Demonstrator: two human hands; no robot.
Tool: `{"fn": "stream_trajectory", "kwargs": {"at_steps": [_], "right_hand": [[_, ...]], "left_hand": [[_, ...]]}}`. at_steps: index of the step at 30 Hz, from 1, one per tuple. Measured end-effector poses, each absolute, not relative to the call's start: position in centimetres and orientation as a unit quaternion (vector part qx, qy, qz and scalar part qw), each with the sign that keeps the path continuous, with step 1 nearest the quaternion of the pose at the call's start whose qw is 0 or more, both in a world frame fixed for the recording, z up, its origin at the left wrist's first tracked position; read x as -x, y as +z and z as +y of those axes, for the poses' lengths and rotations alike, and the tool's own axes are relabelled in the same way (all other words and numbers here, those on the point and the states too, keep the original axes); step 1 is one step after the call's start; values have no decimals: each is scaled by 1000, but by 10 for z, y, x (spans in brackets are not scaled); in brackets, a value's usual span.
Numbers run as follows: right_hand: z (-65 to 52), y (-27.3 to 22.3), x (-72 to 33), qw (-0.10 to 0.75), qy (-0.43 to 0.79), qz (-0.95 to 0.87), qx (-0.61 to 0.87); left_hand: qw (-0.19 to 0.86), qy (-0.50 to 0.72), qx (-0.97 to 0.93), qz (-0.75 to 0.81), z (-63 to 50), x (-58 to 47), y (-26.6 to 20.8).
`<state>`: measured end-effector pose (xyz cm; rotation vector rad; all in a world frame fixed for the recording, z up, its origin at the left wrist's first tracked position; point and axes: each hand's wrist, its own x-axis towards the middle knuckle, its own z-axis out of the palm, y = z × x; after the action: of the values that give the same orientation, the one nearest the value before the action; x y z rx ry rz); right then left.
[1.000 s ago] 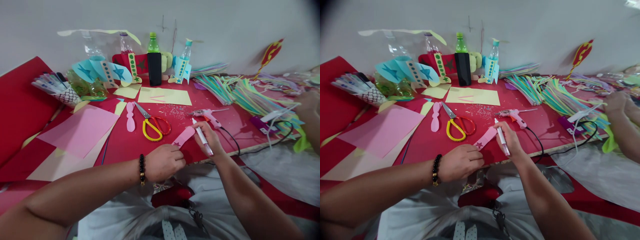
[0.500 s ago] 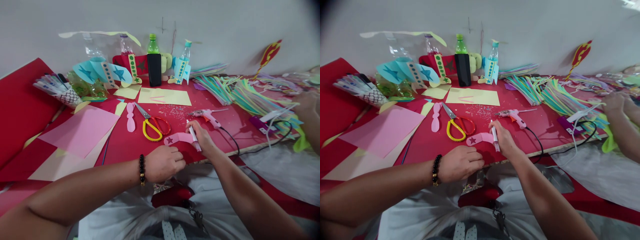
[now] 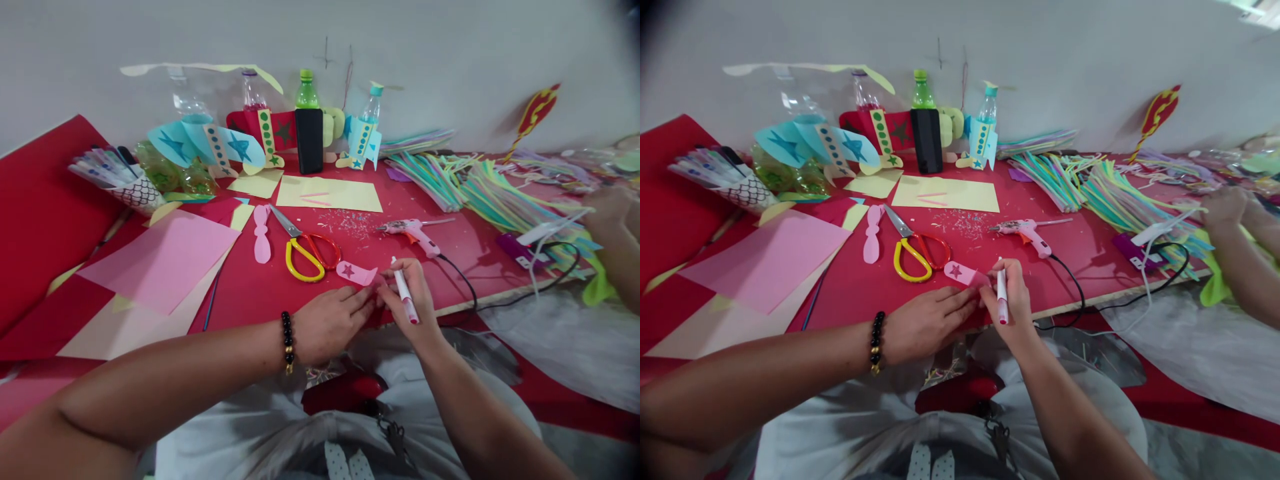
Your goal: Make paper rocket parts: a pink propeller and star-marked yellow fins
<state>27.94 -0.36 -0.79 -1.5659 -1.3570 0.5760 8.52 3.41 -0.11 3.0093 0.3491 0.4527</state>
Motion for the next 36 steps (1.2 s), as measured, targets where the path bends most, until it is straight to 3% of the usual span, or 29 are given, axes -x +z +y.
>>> {"fn": "stream_trajectory", "kwargs": {"at_steps": [18,29,36], "right_hand": [[-18,2,-291,334,156,-620,693],[-18,6,-281,303,210,-636,677],[-22,1,-287,297,140,-668,668]], "left_hand": [[63,121,-975,173,39,-86,-6],[61,90,-977,181,39,-84,-11],[59,86,-979,177,40,-83,-9]]}}
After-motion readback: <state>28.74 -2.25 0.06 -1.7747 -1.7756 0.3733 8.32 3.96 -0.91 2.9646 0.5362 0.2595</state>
